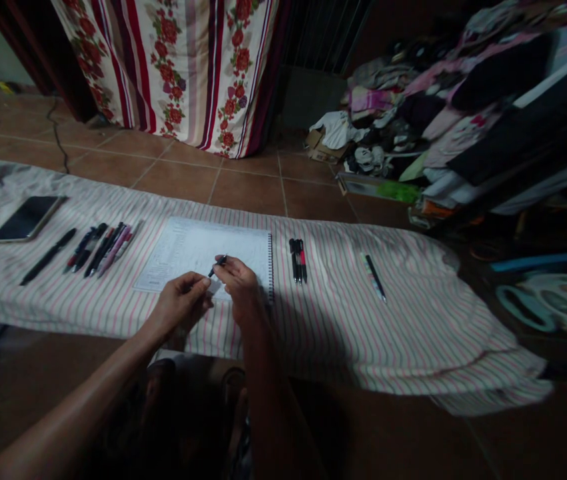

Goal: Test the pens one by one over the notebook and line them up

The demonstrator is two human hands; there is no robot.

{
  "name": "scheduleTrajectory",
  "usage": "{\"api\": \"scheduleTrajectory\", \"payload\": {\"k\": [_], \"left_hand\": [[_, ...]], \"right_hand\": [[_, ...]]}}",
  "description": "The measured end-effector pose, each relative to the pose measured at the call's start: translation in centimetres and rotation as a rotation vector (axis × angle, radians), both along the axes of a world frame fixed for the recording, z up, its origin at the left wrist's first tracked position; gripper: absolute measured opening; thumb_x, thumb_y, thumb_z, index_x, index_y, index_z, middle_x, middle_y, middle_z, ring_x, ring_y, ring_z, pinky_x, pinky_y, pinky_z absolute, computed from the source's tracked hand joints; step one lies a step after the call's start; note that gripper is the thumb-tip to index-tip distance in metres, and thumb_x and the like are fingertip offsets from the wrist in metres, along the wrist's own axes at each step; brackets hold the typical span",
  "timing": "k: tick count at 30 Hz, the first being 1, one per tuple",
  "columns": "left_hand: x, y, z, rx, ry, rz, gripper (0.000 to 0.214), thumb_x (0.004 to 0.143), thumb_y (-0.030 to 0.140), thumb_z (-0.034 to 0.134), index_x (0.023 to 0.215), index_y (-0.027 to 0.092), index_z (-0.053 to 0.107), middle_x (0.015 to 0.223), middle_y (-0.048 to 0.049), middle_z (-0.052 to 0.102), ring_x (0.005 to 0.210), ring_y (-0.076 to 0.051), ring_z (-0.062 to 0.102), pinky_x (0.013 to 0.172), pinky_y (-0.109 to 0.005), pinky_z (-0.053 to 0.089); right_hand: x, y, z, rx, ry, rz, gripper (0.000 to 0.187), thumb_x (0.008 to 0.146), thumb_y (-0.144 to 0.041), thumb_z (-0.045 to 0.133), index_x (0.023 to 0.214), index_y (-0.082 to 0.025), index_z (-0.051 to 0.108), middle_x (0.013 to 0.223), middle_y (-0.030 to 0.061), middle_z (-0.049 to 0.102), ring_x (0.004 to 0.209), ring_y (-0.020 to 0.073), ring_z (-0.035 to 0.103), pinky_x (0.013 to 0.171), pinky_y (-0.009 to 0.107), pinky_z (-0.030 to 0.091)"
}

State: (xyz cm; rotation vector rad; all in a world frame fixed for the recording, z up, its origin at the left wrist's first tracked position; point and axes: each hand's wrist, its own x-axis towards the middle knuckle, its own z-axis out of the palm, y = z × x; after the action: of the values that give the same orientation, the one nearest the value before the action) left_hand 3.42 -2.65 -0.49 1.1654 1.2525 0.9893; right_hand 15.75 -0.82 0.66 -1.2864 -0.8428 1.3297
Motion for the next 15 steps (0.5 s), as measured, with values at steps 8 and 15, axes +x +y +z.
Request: {"api": "scheduleTrajectory", "payload": {"k": [8, 15], "left_hand": [[0.29, 0.32, -0.39, 0.055, 0.045, 0.048, 0.026, 0.075, 0.036, 0.051, 0.087, 0.015, 0.06, 0.051, 0.0032, 0.054, 0.042, -0.01, 0.05, 0.044, -0.02, 0.039], [0.16, 0.16, -0.52, 0.087, 0.178, 0.061, 0.026, 0.075, 0.041, 0.051, 0.075, 0.017, 0.061, 0.053, 0.0026, 0.055, 0.048, -0.011, 0.05, 0.049, -0.022, 0.039]], "right_hand": [[-0.34, -0.11, 0.08, -0.005, 0.018, 0.029, 0.038, 0.059, -0.037, 0.068, 0.092, -0.018, 0.066, 0.074, 0.0017, 0.063, 0.051, 0.0069, 0.039, 0.045, 0.022, 0.02], [0.01, 0.0, 0.17, 0.016, 0.033, -0.021, 0.037, 0.059, -0.036, 0.068, 0.09, -0.017, 0.065, 0.072, 0.0008, 0.061, 0.051, 0.0067, 0.036, 0.045, 0.022, 0.02]]}}
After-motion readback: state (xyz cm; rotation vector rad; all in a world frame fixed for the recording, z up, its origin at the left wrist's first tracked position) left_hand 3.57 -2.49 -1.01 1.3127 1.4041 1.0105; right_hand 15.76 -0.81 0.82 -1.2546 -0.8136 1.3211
